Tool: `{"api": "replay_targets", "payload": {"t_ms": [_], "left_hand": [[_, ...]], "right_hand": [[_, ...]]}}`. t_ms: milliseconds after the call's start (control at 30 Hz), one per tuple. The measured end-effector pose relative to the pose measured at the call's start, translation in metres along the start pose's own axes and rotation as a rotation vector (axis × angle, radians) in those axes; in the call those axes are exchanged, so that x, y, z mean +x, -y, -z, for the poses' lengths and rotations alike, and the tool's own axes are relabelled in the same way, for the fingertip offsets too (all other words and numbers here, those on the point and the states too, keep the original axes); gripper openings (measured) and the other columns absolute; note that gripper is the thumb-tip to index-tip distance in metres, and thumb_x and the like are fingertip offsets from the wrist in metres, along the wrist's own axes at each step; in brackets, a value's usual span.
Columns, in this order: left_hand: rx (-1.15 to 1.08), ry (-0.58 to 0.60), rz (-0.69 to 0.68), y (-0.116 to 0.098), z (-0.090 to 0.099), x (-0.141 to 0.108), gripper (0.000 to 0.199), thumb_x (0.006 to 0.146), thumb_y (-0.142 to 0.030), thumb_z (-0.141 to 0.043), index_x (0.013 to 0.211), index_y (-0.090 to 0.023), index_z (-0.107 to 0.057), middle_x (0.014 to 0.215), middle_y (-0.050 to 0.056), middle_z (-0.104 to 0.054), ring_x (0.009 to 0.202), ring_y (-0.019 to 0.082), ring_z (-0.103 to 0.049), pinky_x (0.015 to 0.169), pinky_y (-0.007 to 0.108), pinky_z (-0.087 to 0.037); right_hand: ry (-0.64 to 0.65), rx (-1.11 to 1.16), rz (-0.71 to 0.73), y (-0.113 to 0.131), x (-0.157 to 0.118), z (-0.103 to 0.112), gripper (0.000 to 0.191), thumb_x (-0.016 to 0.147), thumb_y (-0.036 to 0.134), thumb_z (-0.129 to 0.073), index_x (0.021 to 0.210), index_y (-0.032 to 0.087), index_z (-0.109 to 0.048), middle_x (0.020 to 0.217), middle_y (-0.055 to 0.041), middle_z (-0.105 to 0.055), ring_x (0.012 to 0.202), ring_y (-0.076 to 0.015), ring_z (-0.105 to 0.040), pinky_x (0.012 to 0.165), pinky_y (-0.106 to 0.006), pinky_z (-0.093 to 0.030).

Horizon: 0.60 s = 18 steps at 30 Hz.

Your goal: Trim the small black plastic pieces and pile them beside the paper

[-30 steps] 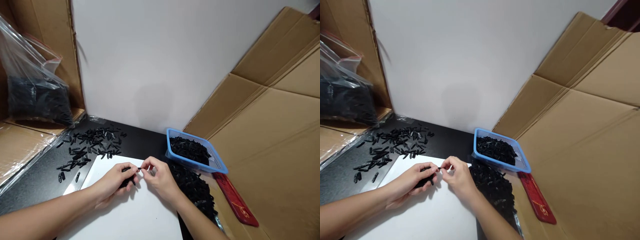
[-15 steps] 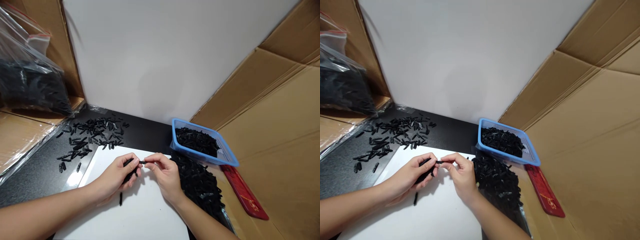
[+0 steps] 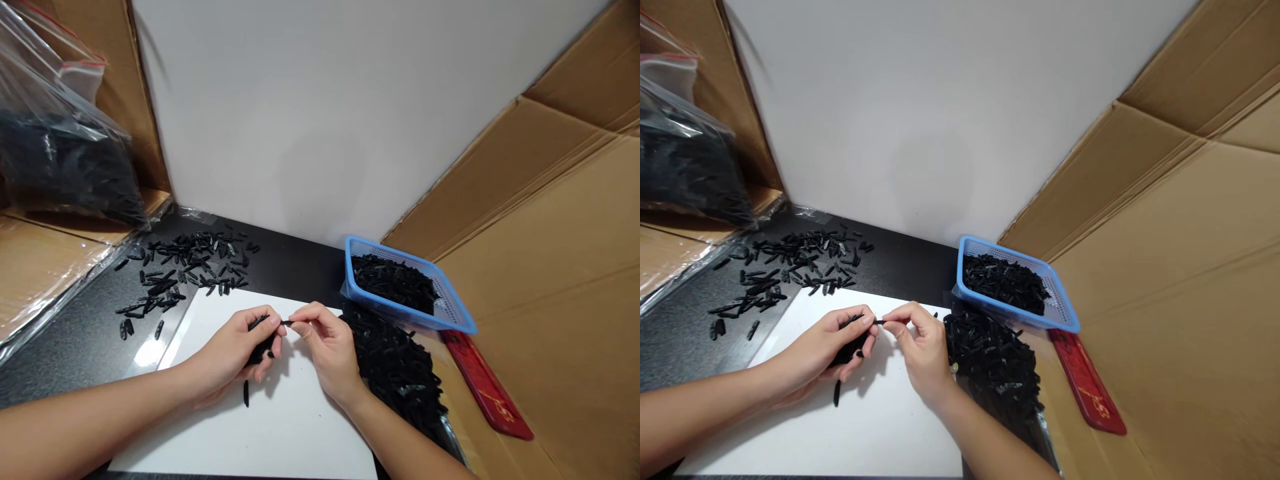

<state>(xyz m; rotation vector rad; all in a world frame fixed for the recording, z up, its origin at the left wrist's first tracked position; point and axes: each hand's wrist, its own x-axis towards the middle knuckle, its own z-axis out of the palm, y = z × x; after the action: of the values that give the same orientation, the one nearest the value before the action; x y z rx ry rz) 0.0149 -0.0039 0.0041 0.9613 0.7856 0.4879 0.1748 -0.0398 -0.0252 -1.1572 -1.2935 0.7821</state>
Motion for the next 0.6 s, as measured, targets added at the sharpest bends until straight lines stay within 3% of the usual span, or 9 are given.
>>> {"api": "replay_targets", "payload": {"t_ms": [133,267,367,600], "left_hand": [[-0.140,0.055,0.062,-0.0011,0.0010,-0.0006,0.031,0.089,-0.044,-0.053,0.077,-0.015,-0.056,0.067,0.001,-0.059,0.044,0.004,-0.043,0.039,0.017,-0.015],[-0.244,0.156,0.066,-0.0034,0.0052,-0.0016,0.012,0.082,-0.025,-0.065,0.083,-0.014,-0.060,0.066,0.001,-0.059,0.046,0.002,-0.037,0.043,0.016,-0.020],[-0.213,0.135,0.033,-0.0038,0.0074,-0.0011,0.015,0.075,-0.015,-0.071,0.086,-0.015,-0.060,0.071,0.001,-0.061,0.052,0.004,-0.041,0.047,0.015,-0.024],[-0.092,0.080,-0.044,-0.0003,0.0095,0.0043,0.022,0.076,-0.030,-0.074,0.085,-0.017,-0.060,0.054,-0.004,-0.051,0.048,0.005,-0.032,0.043,0.019,-0.015]], "right_hand": [[-0.020,0.076,-0.031,-0.0008,0.0009,0.0003,0.014,0.081,0.034,-0.069,0.075,0.021,-0.067,0.067,0.0001,-0.064,0.064,-0.0160,-0.057,0.062,-0.027,-0.043],[-0.049,0.139,-0.053,-0.0011,0.0034,0.0006,0.025,0.077,0.043,-0.071,0.071,0.020,-0.066,0.067,-0.0012,-0.064,0.064,-0.0169,-0.057,0.062,-0.028,-0.044],[-0.082,0.138,-0.043,-0.0010,0.0044,0.0010,0.030,0.075,0.049,-0.072,0.069,0.019,-0.066,0.067,-0.0017,-0.062,0.064,-0.0172,-0.056,0.061,-0.029,-0.045],[-0.085,0.120,-0.013,-0.0012,0.0037,0.0012,0.032,0.074,0.051,-0.071,0.070,0.020,-0.066,0.066,-0.0012,-0.060,0.062,-0.0168,-0.054,0.060,-0.029,-0.043]]}}
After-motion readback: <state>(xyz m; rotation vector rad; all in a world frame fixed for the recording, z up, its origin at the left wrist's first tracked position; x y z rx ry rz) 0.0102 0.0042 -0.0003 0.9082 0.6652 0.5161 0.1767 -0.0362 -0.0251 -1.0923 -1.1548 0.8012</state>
